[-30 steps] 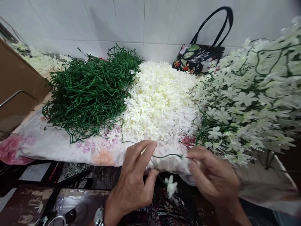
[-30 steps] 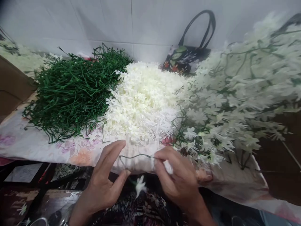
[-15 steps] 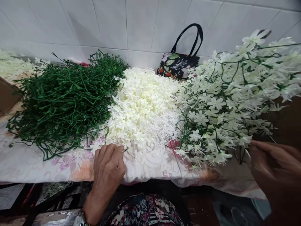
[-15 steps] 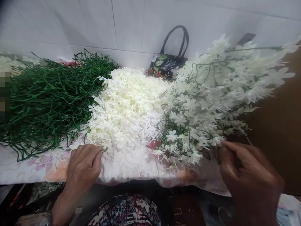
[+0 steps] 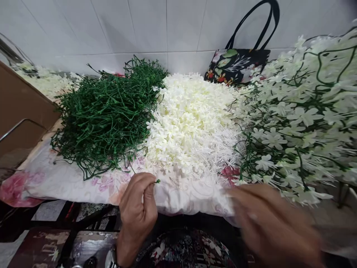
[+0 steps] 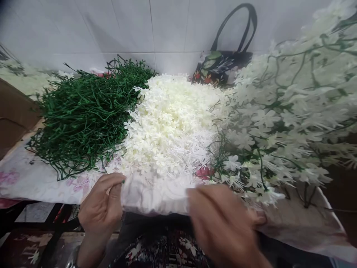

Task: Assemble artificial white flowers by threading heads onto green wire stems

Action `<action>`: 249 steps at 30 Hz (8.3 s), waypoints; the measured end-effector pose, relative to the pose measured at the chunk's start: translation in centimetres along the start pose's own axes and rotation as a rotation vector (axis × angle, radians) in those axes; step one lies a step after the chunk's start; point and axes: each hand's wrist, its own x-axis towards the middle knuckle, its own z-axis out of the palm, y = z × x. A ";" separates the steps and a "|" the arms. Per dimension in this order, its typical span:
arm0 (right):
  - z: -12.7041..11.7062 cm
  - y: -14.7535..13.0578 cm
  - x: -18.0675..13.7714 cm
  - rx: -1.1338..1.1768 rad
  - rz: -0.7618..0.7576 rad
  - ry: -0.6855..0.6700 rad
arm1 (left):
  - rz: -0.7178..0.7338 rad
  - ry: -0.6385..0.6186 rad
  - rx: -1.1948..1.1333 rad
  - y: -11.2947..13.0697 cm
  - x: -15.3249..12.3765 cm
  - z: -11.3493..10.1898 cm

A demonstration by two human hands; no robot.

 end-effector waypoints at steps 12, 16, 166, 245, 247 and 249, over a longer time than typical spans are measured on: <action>7.7 -2.2 4.4 -0.184 -0.146 -0.262 | -0.012 -0.113 -0.041 1.3 -1.0 -0.3; 9.0 -2.8 4.6 -0.303 -0.134 -0.302 | -0.064 -0.118 -0.029 1.3 -1.1 0.0; 6.2 -3.6 3.7 0.245 -0.085 -0.199 | -0.348 -0.198 -0.349 3.2 -1.4 0.4; 7.6 -2.7 2.2 0.258 -0.074 -0.134 | -0.567 -0.206 -0.339 2.8 -0.6 0.3; 6.8 -2.6 1.9 0.209 -0.081 -0.174 | -0.584 -0.196 -0.341 2.9 -0.7 0.2; 5.8 -2.5 1.9 0.192 -0.052 -0.174 | -0.599 -0.218 -0.365 2.9 -0.5 0.1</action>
